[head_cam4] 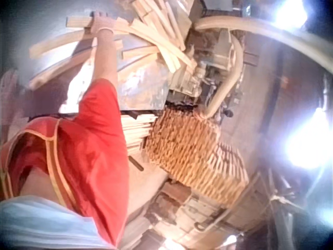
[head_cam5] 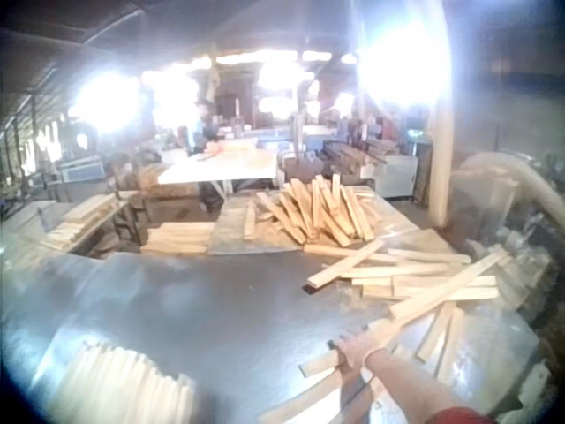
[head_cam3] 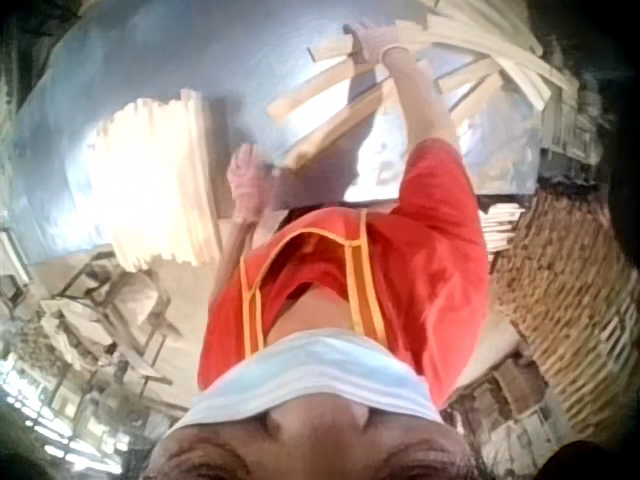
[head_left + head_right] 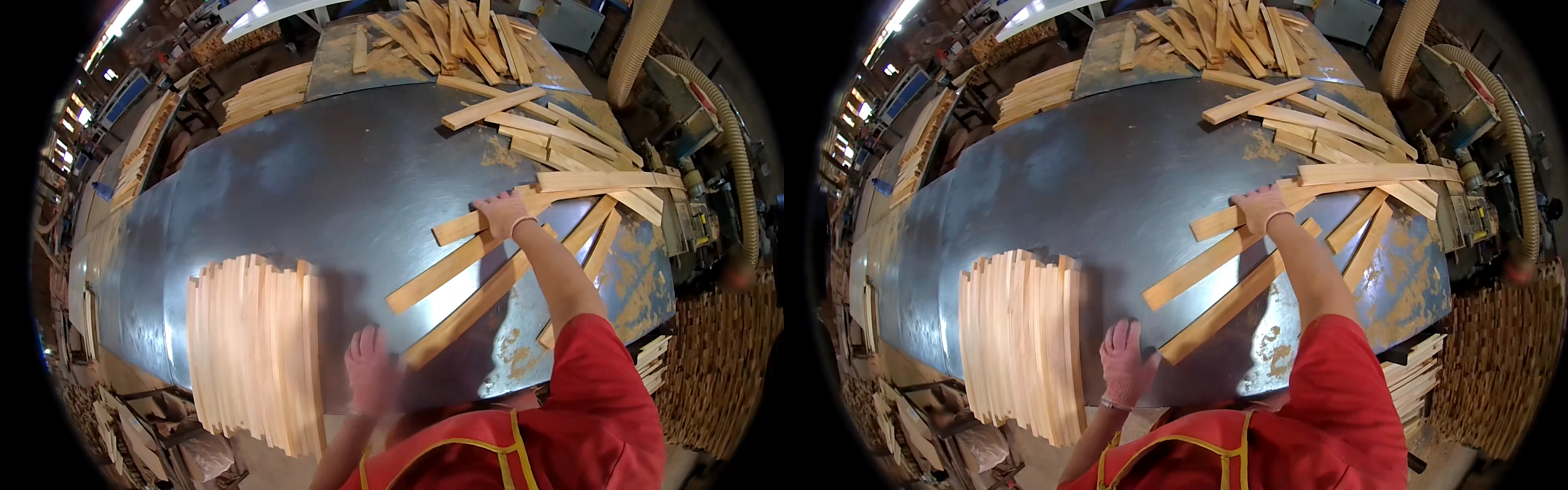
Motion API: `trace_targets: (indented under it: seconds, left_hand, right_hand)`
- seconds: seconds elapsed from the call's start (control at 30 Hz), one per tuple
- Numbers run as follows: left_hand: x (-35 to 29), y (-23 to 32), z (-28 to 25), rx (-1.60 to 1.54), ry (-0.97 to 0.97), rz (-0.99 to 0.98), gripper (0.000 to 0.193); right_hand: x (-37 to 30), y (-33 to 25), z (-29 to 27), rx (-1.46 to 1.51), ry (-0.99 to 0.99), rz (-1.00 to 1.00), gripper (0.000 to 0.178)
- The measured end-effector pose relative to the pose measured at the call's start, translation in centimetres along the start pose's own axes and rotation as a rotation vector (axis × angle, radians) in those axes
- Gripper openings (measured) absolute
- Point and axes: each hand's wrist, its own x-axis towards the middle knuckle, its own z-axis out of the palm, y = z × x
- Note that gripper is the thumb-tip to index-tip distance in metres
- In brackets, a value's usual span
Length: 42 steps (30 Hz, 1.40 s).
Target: The person picks up individual wooden planks from a scattered pile on a metal table and stacks them neatly. The person repeatedly picks up planks one by one and adds them to a growing stack, occasionally adjusting the stack's alignment.
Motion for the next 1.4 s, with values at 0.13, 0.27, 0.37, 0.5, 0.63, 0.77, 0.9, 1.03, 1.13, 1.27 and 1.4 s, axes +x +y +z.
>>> trace_targets:
  seconds: [0.13, 0.27, 0.37, 0.5, 0.63, 0.77, 0.9, 1.03, 1.13, 1.27, 1.4]
  left_hand:
    - [8.8, 2.7, 3.2, 0.074, 0.033, 0.145, 0.091]
    - [11.2, 4.9, 5.1, 0.161, -0.145, 0.163, 0.093]
    - [13.3, 6.4, 3.8, 0.126, -0.302, 0.136, 0.102]
    - [14.5, 6.9, 3.1, 0.233, -0.524, 0.050, 0.110]
    - [11.7, 4.5, 1.6, 0.253, -0.597, -0.134, 0.119]
    - [4.4, 0.0, 1.3, 0.136, -0.524, -0.331, 0.103]
    - [-6.4, -6.6, 3.7, -0.739, -0.304, -0.621, 0.082]
    - [-11.9, -7.4, 2.0, -1.241, -0.076, -0.782, 0.069]
    - [-13.4, -9.1, -1.0, -0.681, -0.031, -0.581, 0.057]
    - [-13.1, -9.0, -2.8, 0.201, 0.120, -0.345, 0.064]
    - [-13.5, -11.9, -1.5, 0.408, 0.045, -0.380, 0.074]
  right_hand:
    - [-0.7, -2.6, 2.5, 0.190, -0.116, -0.321, 0.060]
    - [-3.0, -1.1, -2.0, 0.328, 0.218, -0.383, 0.070]
    - [-2.8, 10.4, -1.1, 0.070, 0.080, 0.004, 0.069]
    - [-2.1, 16.9, 0.6, -0.041, -0.186, 0.129, 0.067]
    - [-1.3, 11.1, -4.0, 0.119, -0.337, 0.108, 0.071]
    - [-5.5, 4.1, -5.0, 1.119, -0.239, 0.266, 0.060]
    - [-6.8, -6.3, 0.6, 2.029, -0.243, 0.415, 0.033]
    - [-8.8, -21.7, 1.5, 1.639, -0.354, 0.345, 0.049]
    - [-8.5, -32.7, 6.7, 1.386, -0.590, 0.045, 0.040]
    - [-8.4, -38.7, 6.7, 1.650, -0.885, -0.075, 0.041]
    - [-7.5, -30.4, 3.9, 1.500, -0.531, -0.308, 0.032]
